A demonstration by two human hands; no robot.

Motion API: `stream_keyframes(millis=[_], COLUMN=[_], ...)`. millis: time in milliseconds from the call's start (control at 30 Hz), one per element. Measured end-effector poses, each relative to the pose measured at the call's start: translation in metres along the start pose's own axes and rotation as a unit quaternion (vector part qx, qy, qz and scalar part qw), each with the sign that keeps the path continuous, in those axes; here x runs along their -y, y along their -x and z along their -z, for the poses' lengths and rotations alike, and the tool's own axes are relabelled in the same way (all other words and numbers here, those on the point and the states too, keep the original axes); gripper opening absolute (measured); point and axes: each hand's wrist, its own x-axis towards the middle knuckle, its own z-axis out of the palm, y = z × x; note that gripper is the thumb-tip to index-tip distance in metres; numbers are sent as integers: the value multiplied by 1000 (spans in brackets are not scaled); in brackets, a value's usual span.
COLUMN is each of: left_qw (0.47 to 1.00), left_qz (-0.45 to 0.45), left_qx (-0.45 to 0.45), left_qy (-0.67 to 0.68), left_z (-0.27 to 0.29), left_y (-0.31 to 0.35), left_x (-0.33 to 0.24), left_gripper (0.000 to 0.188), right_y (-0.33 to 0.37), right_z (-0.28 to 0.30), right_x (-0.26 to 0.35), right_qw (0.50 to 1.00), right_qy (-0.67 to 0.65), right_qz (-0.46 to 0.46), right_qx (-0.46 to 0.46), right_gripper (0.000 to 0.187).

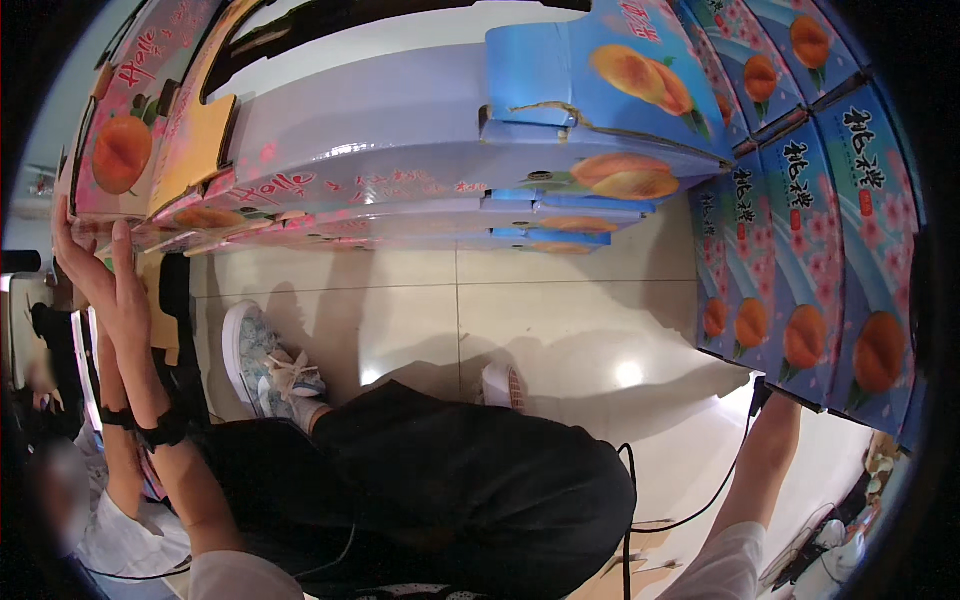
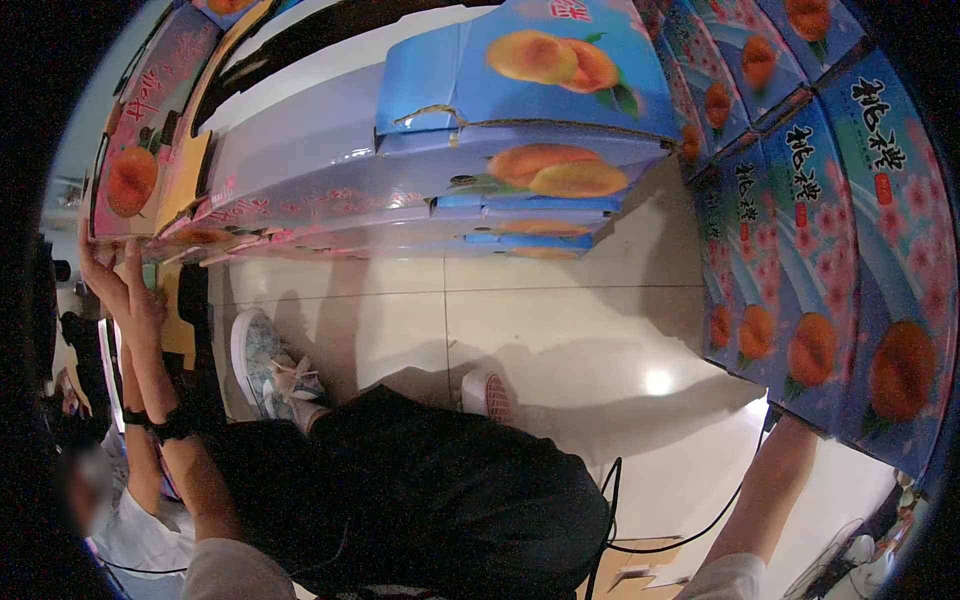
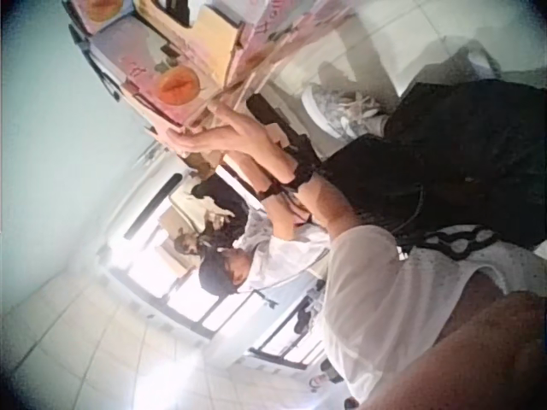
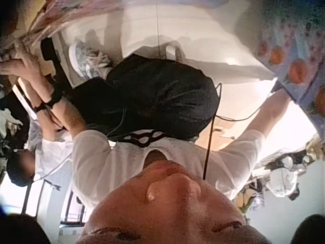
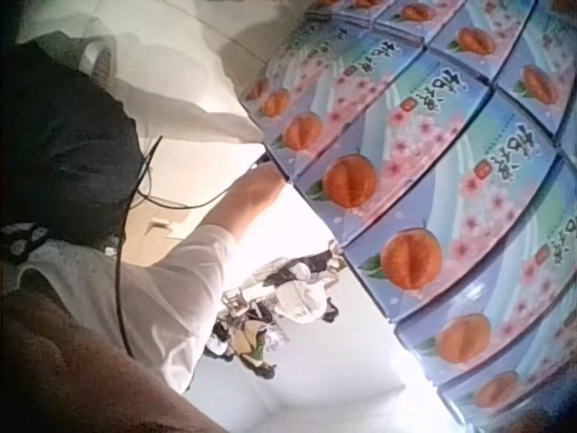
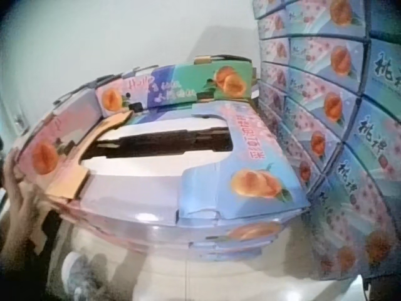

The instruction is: Assembling and stacking cardboard fruit boxes.

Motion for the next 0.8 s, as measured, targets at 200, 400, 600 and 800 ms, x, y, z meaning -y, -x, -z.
stream_keyframes(millis=[200, 400, 600, 800], left_qw=[1000, 1000, 999, 995], left_qz=[-5, 7, -29, -89], left_qx=[2, 2, -32, -42], left_qy=[25, 26, -26, 3], left_z=[-3, 4, 0, 5], left_y=[3, 3, 4, 4], left_x=[0, -7, -5, -1], left_gripper=[66, 67, 67, 69], right_y=[4, 12, 124, 234], right_z=[-24, -50, -107, -124], right_x=[6, 10, 50, 43], right_qw=[999, 997, 993, 968], right_qy=[16, 29, 64, 154], right_qz=[10, 20, 53, 46], right_qx=[34, 64, 84, 194], right_gripper=[53, 52, 51, 73])
